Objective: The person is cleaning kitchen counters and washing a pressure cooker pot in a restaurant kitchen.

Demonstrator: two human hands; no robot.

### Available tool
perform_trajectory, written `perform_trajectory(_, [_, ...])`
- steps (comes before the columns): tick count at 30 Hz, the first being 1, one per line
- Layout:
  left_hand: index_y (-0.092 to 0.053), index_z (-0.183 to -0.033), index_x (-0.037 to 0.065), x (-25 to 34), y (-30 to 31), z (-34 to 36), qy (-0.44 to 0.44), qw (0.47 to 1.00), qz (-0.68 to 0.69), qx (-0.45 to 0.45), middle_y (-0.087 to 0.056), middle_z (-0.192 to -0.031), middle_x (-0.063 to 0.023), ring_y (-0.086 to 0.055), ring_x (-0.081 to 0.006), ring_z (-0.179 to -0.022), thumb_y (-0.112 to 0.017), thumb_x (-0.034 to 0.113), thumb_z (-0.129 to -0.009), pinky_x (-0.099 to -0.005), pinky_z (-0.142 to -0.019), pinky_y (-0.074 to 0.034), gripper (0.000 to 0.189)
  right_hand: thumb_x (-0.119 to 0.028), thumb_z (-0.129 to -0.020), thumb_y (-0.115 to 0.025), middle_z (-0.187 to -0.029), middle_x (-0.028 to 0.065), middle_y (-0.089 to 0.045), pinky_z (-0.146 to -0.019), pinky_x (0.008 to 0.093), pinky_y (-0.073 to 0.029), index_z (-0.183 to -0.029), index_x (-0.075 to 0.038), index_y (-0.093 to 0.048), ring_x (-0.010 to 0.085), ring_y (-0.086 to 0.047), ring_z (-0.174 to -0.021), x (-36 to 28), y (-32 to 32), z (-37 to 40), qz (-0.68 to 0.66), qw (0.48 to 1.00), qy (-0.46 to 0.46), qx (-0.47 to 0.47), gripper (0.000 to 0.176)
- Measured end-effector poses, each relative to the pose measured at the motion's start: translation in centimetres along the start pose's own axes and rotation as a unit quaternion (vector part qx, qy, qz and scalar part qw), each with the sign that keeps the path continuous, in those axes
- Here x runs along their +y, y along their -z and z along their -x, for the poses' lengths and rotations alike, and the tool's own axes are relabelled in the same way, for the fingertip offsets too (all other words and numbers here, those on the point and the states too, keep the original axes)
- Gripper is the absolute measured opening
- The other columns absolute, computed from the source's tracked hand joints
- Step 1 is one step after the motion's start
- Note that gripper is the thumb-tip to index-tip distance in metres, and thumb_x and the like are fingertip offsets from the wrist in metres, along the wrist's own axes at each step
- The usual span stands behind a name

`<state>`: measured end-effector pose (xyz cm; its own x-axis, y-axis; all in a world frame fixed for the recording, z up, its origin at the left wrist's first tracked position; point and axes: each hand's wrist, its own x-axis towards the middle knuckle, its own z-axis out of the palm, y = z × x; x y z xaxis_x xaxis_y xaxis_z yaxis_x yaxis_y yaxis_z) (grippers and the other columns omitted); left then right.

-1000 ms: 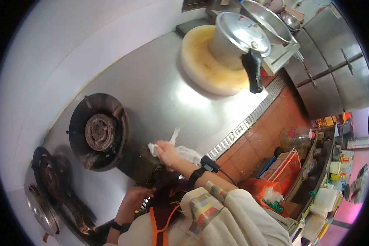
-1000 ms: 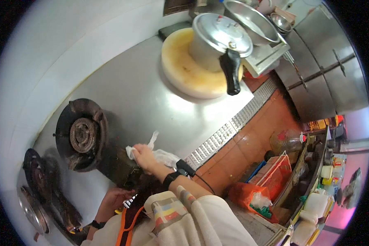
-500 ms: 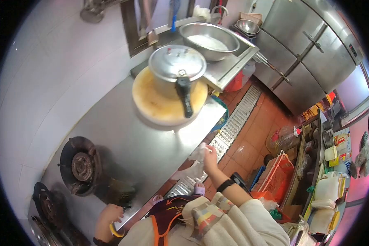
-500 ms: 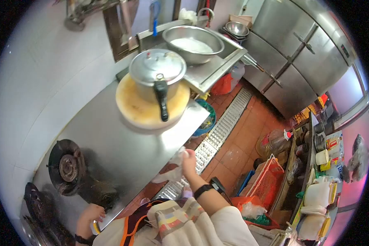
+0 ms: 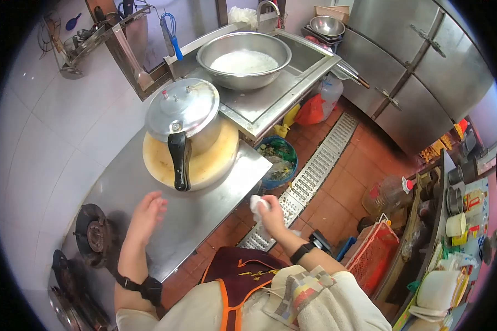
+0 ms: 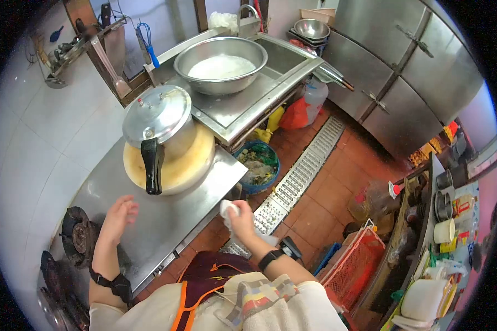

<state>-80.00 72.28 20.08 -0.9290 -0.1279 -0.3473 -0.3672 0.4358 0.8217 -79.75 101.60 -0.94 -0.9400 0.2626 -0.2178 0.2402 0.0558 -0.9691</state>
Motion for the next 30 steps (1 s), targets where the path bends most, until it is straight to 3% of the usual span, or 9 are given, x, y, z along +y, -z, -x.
perform_trajectory(4, [-0.042, -0.123, 0.003, 0.8, -3.3, -3.5, -0.002, 0.998, 0.012, 0.054, -0.054, -0.108, -0.0086, -0.051, -0.0167, -0.097, -0.041, 0.030, -0.089, -0.0322, -0.081, -0.039, 0.044, -0.015, -0.075, -0.063, -0.096, 0.0174, -0.056, -0.081, 0.0373, -0.043, -0.095, -0.004, -0.057, 0.0339, -0.054, -0.092, -3.4, -3.5, -2.7, 0.119, 0.975, 0.181, -0.055, 0.023])
perform_trajectory(11, [-0.049, -0.111, -0.003, -0.9, -4.4, -10.4, 0.085, 0.928, 0.362, -0.017, -0.057, -0.102, -0.0100, -0.054, -0.0200, -0.095, -0.035, 0.027, -0.092, -0.0363, -0.084, -0.042, 0.039, -0.015, -0.073, -0.064, -0.094, 0.0145, -0.054, -0.080, 0.0375, -0.045, -0.094, -0.006, -0.058, 0.0326, -0.054, -0.090, -0.2, -2.2, -12.7, 0.228, 0.898, 0.312, -0.211, 0.023])
perform_trajectory(14, [-0.052, -0.108, 0.001, -3.4, -4.1, -12.4, 0.112, 0.935, 0.335, 0.030, -0.059, -0.095, -0.0074, -0.057, -0.0183, -0.084, -0.040, 0.028, -0.090, -0.0316, -0.075, -0.044, 0.034, -0.013, -0.070, -0.062, -0.095, 0.0146, -0.054, -0.081, 0.0402, -0.044, -0.093, -0.008, -0.060, 0.0328, -0.052, -0.093, 2.2, 3.1, -18.2, 0.344, 0.885, 0.278, -0.147, 0.024])
perform_trajectory(17, [-0.052, -0.109, -0.002, 2.8, -3.2, -11.3, 0.021, 0.991, -0.035, 0.127, -0.061, -0.096, -0.0107, -0.059, -0.0173, -0.082, -0.050, 0.019, -0.084, -0.0317, -0.075, -0.045, 0.032, -0.013, -0.074, -0.061, -0.099, 0.0176, -0.058, -0.082, 0.0381, -0.044, -0.096, -0.005, -0.061, 0.0340, -0.056, -0.092, 2.2, 10.2, -22.7, 0.364, 0.925, 0.110, 0.012, 0.023])
perform_trajectory(19, [-0.053, -0.106, -0.004, 5.7, -2.6, -10.7, 0.005, 0.974, -0.157, 0.164, -0.061, -0.093, -0.0105, -0.058, -0.0161, -0.080, -0.051, 0.013, -0.083, -0.0300, -0.073, -0.046, 0.029, -0.014, -0.075, -0.063, -0.086, 0.0134, -0.063, -0.075, 0.0339, -0.046, -0.092, 0.000, -0.061, 0.0248, -0.060, -0.082, 3.1, 16.2, -26.1, 0.176, 0.979, -0.043, 0.093, 0.022])
perform_trajectory(23, [-0.055, -0.101, -0.004, 12.3, -3.7, -10.0, -0.027, 0.983, -0.048, 0.173, -0.060, -0.088, -0.0096, -0.057, -0.0142, -0.076, -0.048, 0.005, -0.082, -0.0263, -0.068, -0.046, 0.021, -0.010, -0.085, -0.049, -0.086, 0.0088, -0.060, -0.066, 0.0326, -0.050, -0.096, -0.001, -0.056, 0.0184, -0.059, -0.074, -3.0, 26.9, -28.5, -0.260, 0.949, -0.061, 0.167, 0.016])
perform_trajectory(25, [-0.056, -0.101, -0.003, 15.4, -5.7, -9.9, -0.027, 0.988, 0.035, 0.145, -0.061, -0.087, -0.0106, -0.058, -0.0137, -0.075, -0.048, 0.006, -0.082, -0.0248, -0.068, -0.046, 0.022, -0.014, -0.086, -0.046, -0.086, 0.0115, -0.061, -0.064, 0.0361, -0.052, -0.101, -0.001, -0.053, 0.0228, -0.062, -0.075, -6.7, 30.9, -28.9, -0.321, 0.942, -0.013, 0.100, 0.021])
perform_trajectory(28, [-0.054, -0.106, -0.002, 17.5, -10.4, -12.1, -0.035, 0.993, 0.101, 0.050, -0.061, -0.091, -0.0105, -0.058, -0.0135, -0.077, -0.047, 0.009, -0.084, -0.0253, -0.070, -0.046, 0.026, -0.027, -0.089, -0.045, -0.087, 0.0078, -0.061, -0.066, 0.0355, -0.050, -0.102, -0.002, -0.056, 0.0209, -0.059, -0.076, -12.4, 33.0, -29.1, -0.402, 0.907, -0.025, 0.125, 0.030])
perform_trajectory(30, [-0.051, -0.109, -0.001, 18.3, -14.6, -15.0, -0.026, 0.990, 0.141, 0.019, -0.060, -0.093, -0.0100, -0.058, -0.0149, -0.080, -0.048, 0.012, -0.084, -0.0266, -0.072, -0.046, 0.028, -0.023, -0.089, -0.045, -0.091, 0.0097, -0.061, -0.068, 0.0367, -0.050, -0.101, -0.002, -0.055, 0.0223, -0.060, -0.078, -12.2, 35.6, -31.0, -0.435, 0.900, -0.012, 0.029, 0.026])
